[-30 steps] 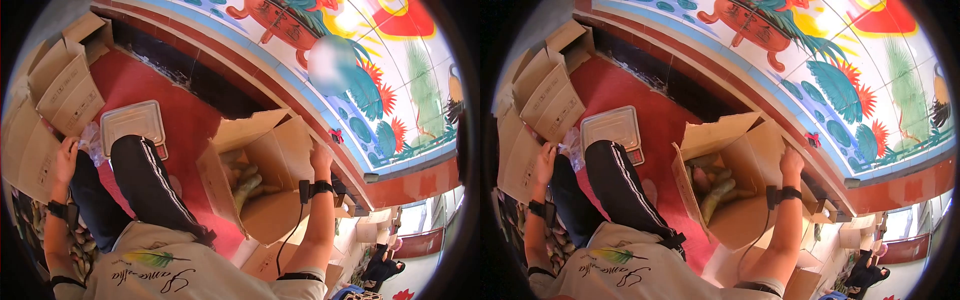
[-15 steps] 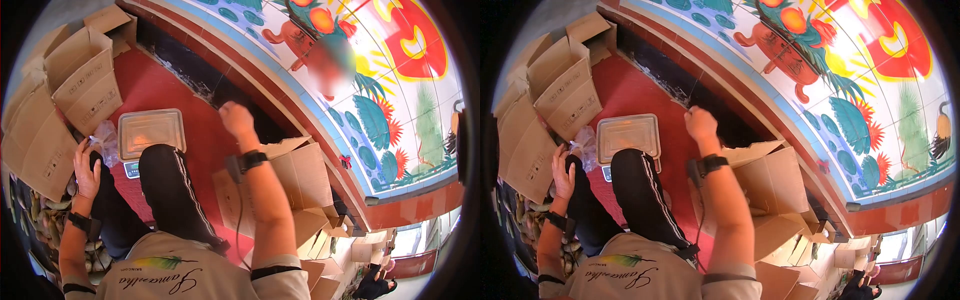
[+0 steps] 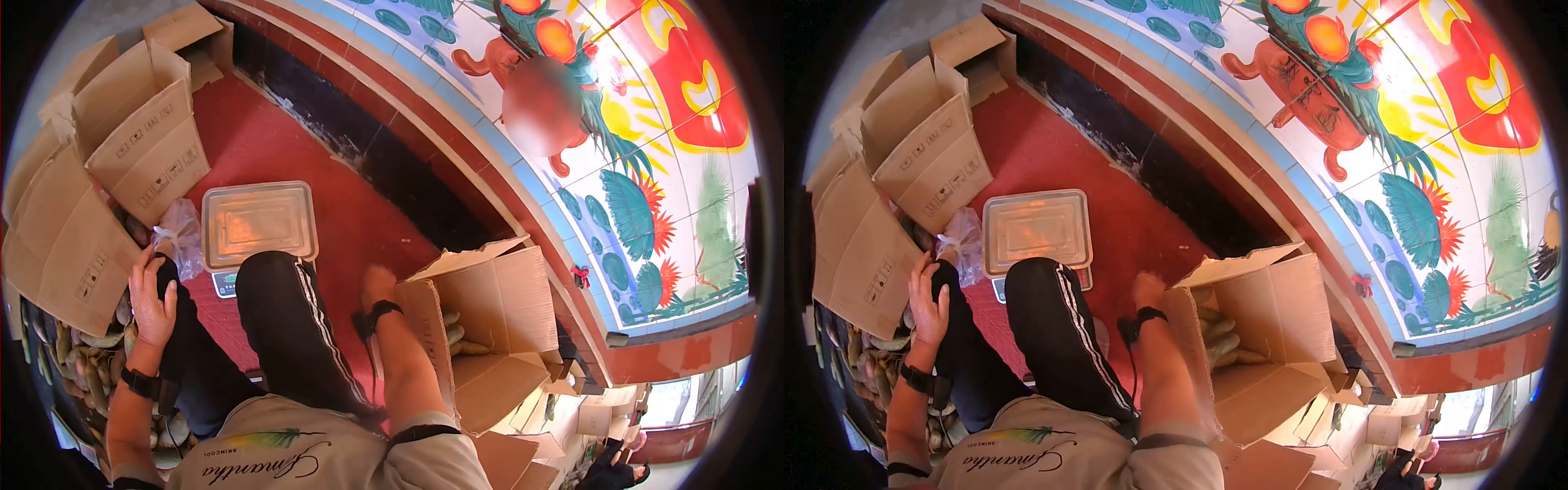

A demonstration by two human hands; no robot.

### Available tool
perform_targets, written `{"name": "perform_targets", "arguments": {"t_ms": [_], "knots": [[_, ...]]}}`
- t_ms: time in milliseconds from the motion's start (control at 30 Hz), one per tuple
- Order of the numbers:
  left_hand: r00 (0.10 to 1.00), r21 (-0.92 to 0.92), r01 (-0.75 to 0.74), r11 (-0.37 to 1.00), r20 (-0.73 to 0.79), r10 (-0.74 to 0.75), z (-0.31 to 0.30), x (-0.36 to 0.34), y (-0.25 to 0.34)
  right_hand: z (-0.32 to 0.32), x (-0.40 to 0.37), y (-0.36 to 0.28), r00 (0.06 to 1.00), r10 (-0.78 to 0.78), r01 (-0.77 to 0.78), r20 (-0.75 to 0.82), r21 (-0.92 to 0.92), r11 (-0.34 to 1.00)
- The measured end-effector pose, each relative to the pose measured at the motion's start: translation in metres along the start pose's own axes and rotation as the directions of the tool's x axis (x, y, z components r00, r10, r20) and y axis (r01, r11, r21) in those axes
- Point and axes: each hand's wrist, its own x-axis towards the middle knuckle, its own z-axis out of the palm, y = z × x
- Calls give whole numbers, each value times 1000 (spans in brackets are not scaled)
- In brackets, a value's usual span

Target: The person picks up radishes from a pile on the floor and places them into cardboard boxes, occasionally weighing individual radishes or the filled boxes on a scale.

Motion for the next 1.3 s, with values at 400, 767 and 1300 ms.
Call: {"name": "perform_targets", "arguments": {"t_ms": [400,767,1300], "knots": [[997,77,-18,997,73,12,7,3,1,55,-15,24,961,-208,272,183,-478,835],[997,79,-55,995,64,51,4,1,-4,114,-138,90,975,-215,195,-56,-255,947],[990,75,-104,992,-89,111,3,-9,-12,117,-228,207,805,23,131,593,-216,967]]}}
